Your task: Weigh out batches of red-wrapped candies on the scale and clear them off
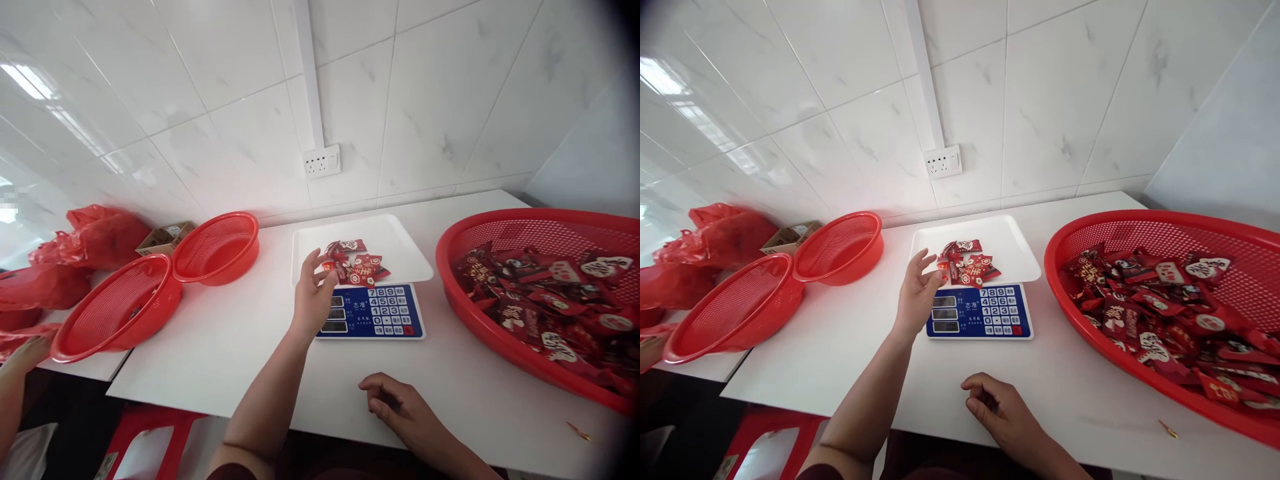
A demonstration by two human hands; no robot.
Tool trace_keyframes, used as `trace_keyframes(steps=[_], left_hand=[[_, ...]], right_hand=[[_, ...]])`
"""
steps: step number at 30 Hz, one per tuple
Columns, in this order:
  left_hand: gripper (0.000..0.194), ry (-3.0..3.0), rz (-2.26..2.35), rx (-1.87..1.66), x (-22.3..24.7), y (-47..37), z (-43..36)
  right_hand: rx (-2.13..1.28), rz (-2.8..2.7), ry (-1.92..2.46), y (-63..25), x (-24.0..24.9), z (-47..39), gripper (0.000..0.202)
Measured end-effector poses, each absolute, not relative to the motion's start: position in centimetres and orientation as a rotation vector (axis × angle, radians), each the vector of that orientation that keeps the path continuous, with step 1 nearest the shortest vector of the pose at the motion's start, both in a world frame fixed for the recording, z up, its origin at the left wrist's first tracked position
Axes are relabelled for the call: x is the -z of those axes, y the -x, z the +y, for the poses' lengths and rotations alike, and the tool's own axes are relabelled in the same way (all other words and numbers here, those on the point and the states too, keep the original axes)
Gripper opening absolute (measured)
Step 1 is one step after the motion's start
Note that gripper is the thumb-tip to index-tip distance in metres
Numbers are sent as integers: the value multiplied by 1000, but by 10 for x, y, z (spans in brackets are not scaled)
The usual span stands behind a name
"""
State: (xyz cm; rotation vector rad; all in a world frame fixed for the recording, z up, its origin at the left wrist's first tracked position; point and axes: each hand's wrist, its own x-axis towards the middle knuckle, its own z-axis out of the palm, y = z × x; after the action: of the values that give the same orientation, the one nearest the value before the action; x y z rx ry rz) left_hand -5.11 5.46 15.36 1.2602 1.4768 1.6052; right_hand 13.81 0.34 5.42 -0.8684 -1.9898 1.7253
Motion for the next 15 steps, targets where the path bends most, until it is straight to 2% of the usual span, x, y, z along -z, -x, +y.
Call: trace_keyframes(steps=[3, 7, 11, 15], left_hand=[[38, -1327, 1608, -1641, -140, 49, 38], [15, -1525, 1719, -1401, -113, 42, -5], [14, -1708, 1610, -961, -88, 31, -45], [14, -1527, 1537, -927, -71, 22, -60]], right_hand=[[-1742, -1982, 880, -138, -54, 3, 34], [-1749, -2000, 888, -137, -53, 4, 32], [-1706, -2043, 869, -135, -54, 3, 27], [-1634, -2112, 877, -131, -57, 3, 31]])
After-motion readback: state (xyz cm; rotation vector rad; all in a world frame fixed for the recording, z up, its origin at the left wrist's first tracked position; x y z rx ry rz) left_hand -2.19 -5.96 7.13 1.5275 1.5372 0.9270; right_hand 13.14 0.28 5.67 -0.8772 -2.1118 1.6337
